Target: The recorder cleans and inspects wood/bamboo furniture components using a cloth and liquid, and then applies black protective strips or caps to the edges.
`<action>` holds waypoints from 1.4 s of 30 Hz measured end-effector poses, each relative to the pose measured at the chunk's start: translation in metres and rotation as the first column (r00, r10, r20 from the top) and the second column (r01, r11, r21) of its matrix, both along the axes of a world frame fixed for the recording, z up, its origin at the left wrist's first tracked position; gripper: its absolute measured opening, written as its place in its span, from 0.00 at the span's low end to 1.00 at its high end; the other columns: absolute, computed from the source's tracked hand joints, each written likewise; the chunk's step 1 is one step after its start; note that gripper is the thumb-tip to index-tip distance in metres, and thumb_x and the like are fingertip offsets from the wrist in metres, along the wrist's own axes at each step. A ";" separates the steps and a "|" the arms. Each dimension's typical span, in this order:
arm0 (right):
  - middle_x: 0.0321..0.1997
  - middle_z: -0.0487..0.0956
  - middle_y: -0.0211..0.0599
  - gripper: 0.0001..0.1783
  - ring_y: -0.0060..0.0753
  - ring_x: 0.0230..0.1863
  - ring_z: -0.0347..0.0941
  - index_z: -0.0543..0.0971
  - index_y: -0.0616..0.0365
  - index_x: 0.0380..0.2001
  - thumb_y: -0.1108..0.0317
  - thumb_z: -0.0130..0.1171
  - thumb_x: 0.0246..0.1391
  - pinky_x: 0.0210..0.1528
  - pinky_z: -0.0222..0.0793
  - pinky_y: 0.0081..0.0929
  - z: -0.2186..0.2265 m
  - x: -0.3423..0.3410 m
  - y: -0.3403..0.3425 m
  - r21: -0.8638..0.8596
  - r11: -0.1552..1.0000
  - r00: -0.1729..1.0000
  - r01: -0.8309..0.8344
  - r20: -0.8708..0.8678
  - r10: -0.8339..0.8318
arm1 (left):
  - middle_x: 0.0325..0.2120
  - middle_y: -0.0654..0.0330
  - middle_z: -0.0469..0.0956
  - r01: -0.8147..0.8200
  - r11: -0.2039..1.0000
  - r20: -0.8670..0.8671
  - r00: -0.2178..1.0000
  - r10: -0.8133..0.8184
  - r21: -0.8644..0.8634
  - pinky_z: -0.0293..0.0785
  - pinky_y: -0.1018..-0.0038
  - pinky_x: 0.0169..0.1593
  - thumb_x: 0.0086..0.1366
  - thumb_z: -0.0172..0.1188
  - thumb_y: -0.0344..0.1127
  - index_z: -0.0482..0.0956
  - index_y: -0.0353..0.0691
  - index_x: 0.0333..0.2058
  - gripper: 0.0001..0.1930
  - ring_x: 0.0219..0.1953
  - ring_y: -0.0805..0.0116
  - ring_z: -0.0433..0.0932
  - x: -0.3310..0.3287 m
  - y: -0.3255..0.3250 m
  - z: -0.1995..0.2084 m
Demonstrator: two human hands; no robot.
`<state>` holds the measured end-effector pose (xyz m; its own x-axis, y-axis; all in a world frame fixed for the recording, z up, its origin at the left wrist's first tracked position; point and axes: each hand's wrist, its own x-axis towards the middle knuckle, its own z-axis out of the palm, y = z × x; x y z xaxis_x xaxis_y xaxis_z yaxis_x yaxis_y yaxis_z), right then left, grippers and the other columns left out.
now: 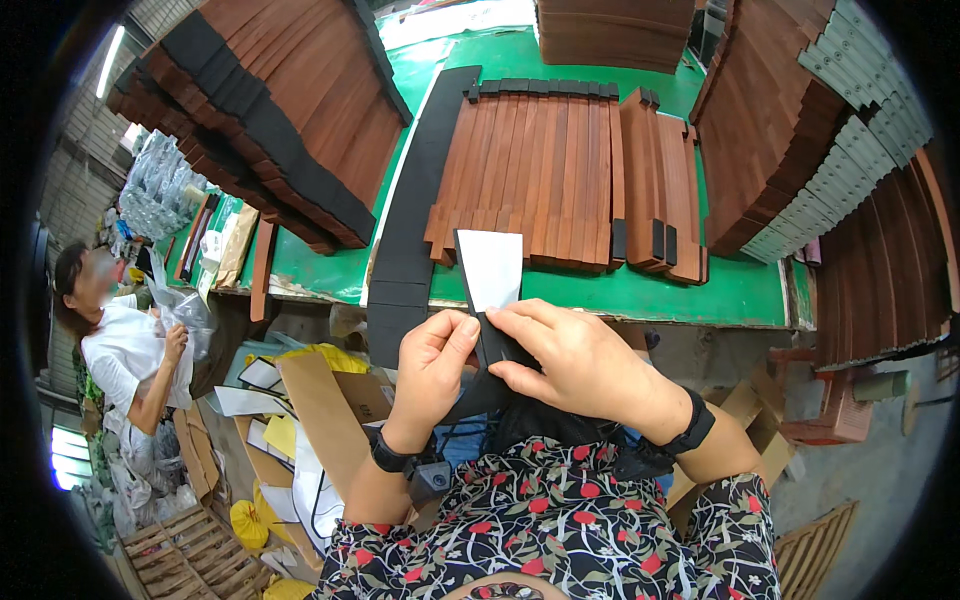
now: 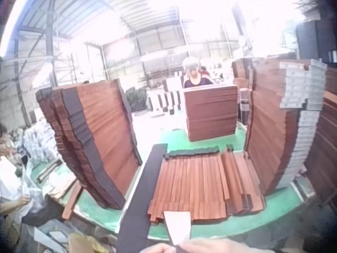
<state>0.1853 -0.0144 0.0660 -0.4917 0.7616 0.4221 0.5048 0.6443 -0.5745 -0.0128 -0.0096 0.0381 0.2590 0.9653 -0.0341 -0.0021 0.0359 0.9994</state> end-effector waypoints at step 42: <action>0.49 0.77 0.48 0.27 0.50 0.48 0.76 0.76 0.62 0.43 0.73 0.72 0.35 0.49 0.74 0.39 -0.007 -0.011 -0.012 0.172 0.985 0.993 0.019 -0.121 0.002 | 0.27 0.62 0.76 0.014 0.999 -0.039 0.999 -0.012 0.044 0.70 0.78 0.27 0.66 0.59 0.32 0.75 0.29 0.31 0.10 0.27 0.79 0.75 -0.007 -0.013 0.022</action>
<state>0.1742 -0.0263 0.0588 -0.4232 0.6762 0.6031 0.4441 0.7350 -0.5124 -0.0199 -0.0223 0.0603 0.2708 0.9626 -0.0012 0.0363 -0.0089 0.9993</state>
